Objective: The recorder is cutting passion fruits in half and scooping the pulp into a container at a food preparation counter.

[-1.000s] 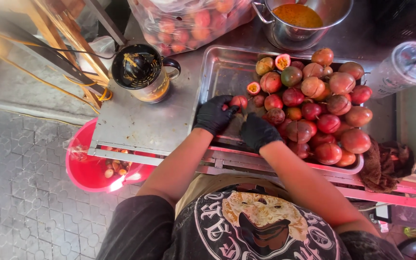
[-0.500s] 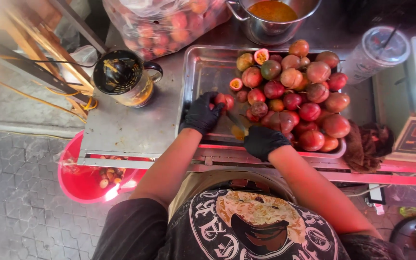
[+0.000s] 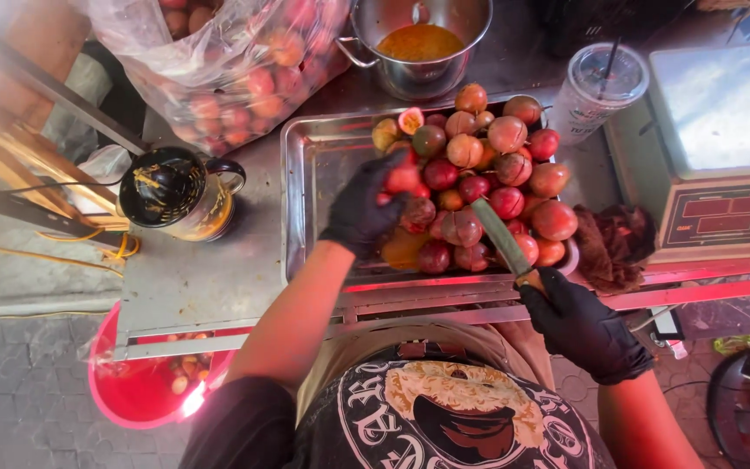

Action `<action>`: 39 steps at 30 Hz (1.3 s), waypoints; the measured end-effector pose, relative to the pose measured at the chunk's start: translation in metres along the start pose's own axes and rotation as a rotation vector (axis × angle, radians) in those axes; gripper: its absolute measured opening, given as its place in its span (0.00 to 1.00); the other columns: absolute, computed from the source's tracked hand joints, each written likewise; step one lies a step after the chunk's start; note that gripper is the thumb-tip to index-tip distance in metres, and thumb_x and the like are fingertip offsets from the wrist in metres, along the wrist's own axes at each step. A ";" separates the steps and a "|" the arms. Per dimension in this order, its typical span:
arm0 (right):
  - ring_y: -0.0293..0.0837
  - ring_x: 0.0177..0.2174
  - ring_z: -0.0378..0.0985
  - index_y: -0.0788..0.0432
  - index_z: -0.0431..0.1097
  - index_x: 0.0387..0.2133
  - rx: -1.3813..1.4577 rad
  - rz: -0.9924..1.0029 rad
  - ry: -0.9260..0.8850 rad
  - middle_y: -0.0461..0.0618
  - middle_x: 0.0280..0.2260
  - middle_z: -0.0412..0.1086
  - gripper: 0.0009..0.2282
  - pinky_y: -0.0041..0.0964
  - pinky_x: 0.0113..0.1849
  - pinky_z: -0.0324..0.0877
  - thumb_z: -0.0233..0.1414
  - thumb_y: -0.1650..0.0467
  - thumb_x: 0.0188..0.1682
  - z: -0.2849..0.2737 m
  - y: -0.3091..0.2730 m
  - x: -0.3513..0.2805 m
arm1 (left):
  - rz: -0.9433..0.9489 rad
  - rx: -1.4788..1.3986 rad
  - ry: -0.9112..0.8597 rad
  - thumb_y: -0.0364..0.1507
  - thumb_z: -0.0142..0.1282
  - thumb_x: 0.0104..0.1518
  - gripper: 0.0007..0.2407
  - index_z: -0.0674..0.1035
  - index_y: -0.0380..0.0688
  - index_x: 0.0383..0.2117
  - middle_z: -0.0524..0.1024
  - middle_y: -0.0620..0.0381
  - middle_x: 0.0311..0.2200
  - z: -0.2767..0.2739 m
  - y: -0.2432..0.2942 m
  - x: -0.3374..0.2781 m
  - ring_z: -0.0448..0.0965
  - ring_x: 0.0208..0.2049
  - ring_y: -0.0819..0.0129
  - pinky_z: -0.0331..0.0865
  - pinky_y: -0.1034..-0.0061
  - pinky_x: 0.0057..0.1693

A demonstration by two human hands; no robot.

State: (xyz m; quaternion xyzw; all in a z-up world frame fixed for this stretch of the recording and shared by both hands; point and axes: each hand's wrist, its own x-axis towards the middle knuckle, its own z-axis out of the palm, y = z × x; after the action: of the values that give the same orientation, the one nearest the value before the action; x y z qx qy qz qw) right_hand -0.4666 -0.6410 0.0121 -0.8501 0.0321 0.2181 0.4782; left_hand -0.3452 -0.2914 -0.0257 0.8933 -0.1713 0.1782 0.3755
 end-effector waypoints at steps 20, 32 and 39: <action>0.35 0.15 0.66 0.58 0.68 0.40 0.079 -0.214 -0.238 0.44 0.19 0.65 0.07 0.33 0.18 0.64 0.50 0.67 0.54 0.071 -0.058 0.038 | -0.187 0.117 -0.032 0.34 0.67 0.47 0.27 0.76 0.47 0.57 0.79 0.44 0.43 0.006 -0.085 -0.082 0.78 0.46 0.47 0.73 0.60 0.55; 0.68 0.29 0.77 0.64 0.63 0.46 -0.505 -0.589 -0.032 0.69 0.28 0.73 0.14 0.63 0.32 0.70 0.49 0.67 0.50 0.170 -0.036 0.140 | -0.470 -0.045 0.085 0.36 0.73 0.44 0.23 0.82 0.46 0.47 0.83 0.48 0.43 0.006 -0.089 -0.089 0.84 0.45 0.58 0.77 0.69 0.52; 0.67 0.31 0.78 0.62 0.64 0.45 -0.614 -0.422 -0.044 0.68 0.28 0.73 0.13 0.63 0.34 0.69 0.45 0.66 0.52 0.174 -0.068 0.130 | -0.578 -0.092 0.098 0.38 0.72 0.43 0.20 0.85 0.46 0.43 0.84 0.50 0.41 0.005 -0.090 -0.080 0.86 0.42 0.61 0.78 0.70 0.50</action>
State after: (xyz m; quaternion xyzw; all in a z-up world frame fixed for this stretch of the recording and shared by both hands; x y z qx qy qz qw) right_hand -0.3901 -0.4405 -0.0638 -0.9369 -0.2213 0.1323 0.2361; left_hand -0.3753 -0.2222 -0.1197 0.8775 0.1005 0.0987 0.4583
